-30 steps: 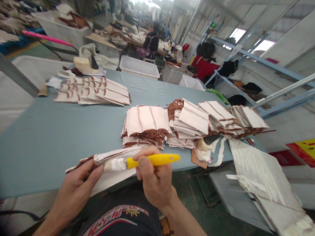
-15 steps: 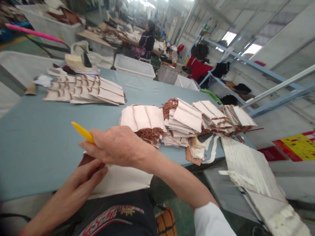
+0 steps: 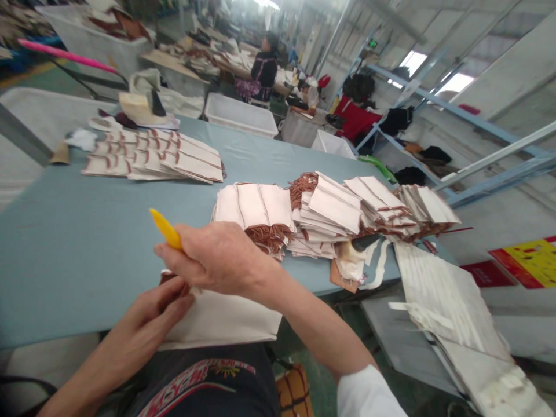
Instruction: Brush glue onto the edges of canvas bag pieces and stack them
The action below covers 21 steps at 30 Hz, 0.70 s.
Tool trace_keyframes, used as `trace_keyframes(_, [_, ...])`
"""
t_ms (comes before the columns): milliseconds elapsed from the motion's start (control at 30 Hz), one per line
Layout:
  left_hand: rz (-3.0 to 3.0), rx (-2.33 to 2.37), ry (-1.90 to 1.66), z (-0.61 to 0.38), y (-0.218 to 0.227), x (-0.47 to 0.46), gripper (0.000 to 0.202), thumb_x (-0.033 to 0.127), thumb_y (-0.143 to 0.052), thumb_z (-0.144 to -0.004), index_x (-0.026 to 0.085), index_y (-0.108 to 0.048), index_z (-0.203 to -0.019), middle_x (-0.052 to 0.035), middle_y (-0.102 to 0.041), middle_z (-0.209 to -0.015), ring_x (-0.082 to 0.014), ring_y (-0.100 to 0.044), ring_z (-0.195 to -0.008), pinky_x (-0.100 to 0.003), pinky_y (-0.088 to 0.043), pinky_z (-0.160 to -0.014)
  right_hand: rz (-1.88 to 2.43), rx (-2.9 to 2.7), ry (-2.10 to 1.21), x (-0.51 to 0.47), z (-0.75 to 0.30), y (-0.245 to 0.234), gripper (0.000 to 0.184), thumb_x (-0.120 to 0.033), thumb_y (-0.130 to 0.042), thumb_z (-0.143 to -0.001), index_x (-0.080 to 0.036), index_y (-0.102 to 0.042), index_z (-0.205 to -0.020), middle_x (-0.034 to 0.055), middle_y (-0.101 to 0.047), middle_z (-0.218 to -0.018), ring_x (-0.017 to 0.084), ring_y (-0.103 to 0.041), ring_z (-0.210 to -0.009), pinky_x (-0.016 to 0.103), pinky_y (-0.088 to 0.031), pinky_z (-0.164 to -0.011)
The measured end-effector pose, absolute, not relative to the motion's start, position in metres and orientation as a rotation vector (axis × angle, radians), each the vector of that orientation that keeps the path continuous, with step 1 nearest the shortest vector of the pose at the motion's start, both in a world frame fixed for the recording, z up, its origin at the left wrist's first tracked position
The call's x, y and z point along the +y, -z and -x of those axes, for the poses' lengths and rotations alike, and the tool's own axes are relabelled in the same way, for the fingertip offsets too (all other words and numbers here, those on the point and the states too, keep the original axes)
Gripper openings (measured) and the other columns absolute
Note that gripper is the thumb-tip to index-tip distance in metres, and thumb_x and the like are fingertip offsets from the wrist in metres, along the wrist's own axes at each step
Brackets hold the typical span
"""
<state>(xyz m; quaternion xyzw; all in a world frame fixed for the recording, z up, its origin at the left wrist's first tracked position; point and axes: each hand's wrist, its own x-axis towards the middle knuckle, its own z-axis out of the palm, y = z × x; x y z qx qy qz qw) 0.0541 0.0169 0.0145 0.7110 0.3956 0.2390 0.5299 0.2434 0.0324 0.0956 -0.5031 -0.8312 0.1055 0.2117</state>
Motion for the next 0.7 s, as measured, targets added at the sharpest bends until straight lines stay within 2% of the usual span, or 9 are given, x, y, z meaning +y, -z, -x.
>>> trace_keyframes(100, [-1.650,0.949,-0.578,-0.053,-0.013,0.017,0.032,0.050,-0.055,-0.096,0.024,-0.064,-0.078,-0.0041,-0.068,-0.083,-0.0264,-0.063,-0.086,-0.036,-0.054,-0.079,1.351,-2.207,-0.252,0.043,-0.238,-0.080,0.031,-0.041,-0.056,-0.110,-0.022,-0.061,-0.086,-0.0062,-0.053,-0.058,0.012,-0.049,-0.053,0.028,-0.031,-0.054])
trace_keyframes(200, [-1.504,0.921,-0.558,-0.050,-0.013,0.019,0.032,0.051,-0.061,-0.094,0.022,-0.074,-0.097,-0.0053,-0.076,-0.097,-0.0264,-0.068,-0.089,-0.037,-0.057,-0.085,1.223,-1.979,-0.194,0.040,-0.239,-0.073,0.035,-0.038,-0.046,-0.113,-0.021,-0.062,-0.088,-0.0025,-0.062,-0.066,0.013,-0.057,-0.056,0.026,-0.041,-0.056])
trace_keyframes(267, [-1.375,0.911,-0.538,-0.047,-0.013,0.020,0.037,0.050,-0.068,-0.090,0.022,-0.077,-0.111,-0.0056,-0.079,-0.106,-0.0284,-0.070,-0.097,-0.036,-0.059,-0.090,1.141,-1.819,-0.156,0.027,-0.243,-0.071,0.035,-0.034,-0.043,-0.114,-0.021,-0.062,-0.088,0.0003,-0.069,-0.076,0.013,-0.064,-0.063,0.025,-0.049,-0.061])
trace_keyframes(367, [-1.200,0.917,-0.523,-0.042,-0.010,0.020,0.048,0.047,-0.076,-0.085,0.022,-0.076,-0.125,-0.0053,-0.081,-0.107,-0.0325,-0.071,-0.113,-0.035,-0.060,-0.093,1.126,-1.581,-0.131,0.002,-0.250,-0.065,0.029,-0.033,-0.046,-0.114,-0.022,-0.064,-0.095,0.0007,-0.072,-0.084,0.012,-0.066,-0.065,0.024,-0.053,-0.061])
trace_keyframes(433, [-1.092,0.899,-0.511,-0.039,-0.009,0.018,0.051,0.044,-0.078,-0.085,0.023,-0.075,-0.131,-0.0051,-0.083,-0.106,-0.0328,-0.072,-0.114,-0.036,-0.061,-0.093,1.186,-1.493,-0.126,-0.011,-0.251,-0.056,0.021,-0.032,-0.049,-0.113,-0.021,-0.066,-0.104,0.0007,-0.073,-0.087,0.012,-0.066,-0.063,0.023,-0.054,-0.062])
trace_keyframes(500, [-0.969,0.857,-0.494,-0.038,-0.010,0.017,0.056,0.041,-0.079,-0.085,0.024,-0.072,-0.137,-0.0048,-0.084,-0.105,-0.0315,-0.076,-0.107,-0.035,-0.063,-0.088,1.268,-1.518,-0.118,-0.016,-0.248,-0.044,0.018,-0.029,-0.051,-0.112,-0.021,-0.067,-0.110,0.0031,-0.077,-0.093,0.013,-0.071,-0.071,0.024,-0.057,-0.069])
trace_keyframes(600, [-0.854,0.824,-0.478,-0.040,-0.013,0.018,0.059,0.037,-0.082,-0.082,0.025,-0.071,-0.139,-0.0048,-0.085,-0.103,-0.0288,-0.079,-0.092,-0.030,-0.063,-0.070,1.359,-1.624,-0.141,-0.013,-0.239,-0.025,0.022,-0.028,-0.050,-0.111,-0.019,-0.069,-0.111,0.0075,-0.081,-0.101,0.017,-0.077,-0.088,0.026,-0.059,-0.080])
trace_keyframes(700, [-0.881,0.874,-0.474,-0.044,-0.013,0.022,0.053,0.041,-0.086,-0.078,0.022,-0.079,-0.126,-0.0066,-0.086,-0.101,-0.0281,-0.080,-0.089,-0.026,-0.060,-0.063,1.411,-1.603,-0.143,-0.007,-0.236,-0.015,0.029,-0.032,-0.045,-0.113,-0.018,-0.070,-0.105,0.0069,-0.079,-0.093,0.017,-0.076,-0.081,0.026,-0.057,-0.075])
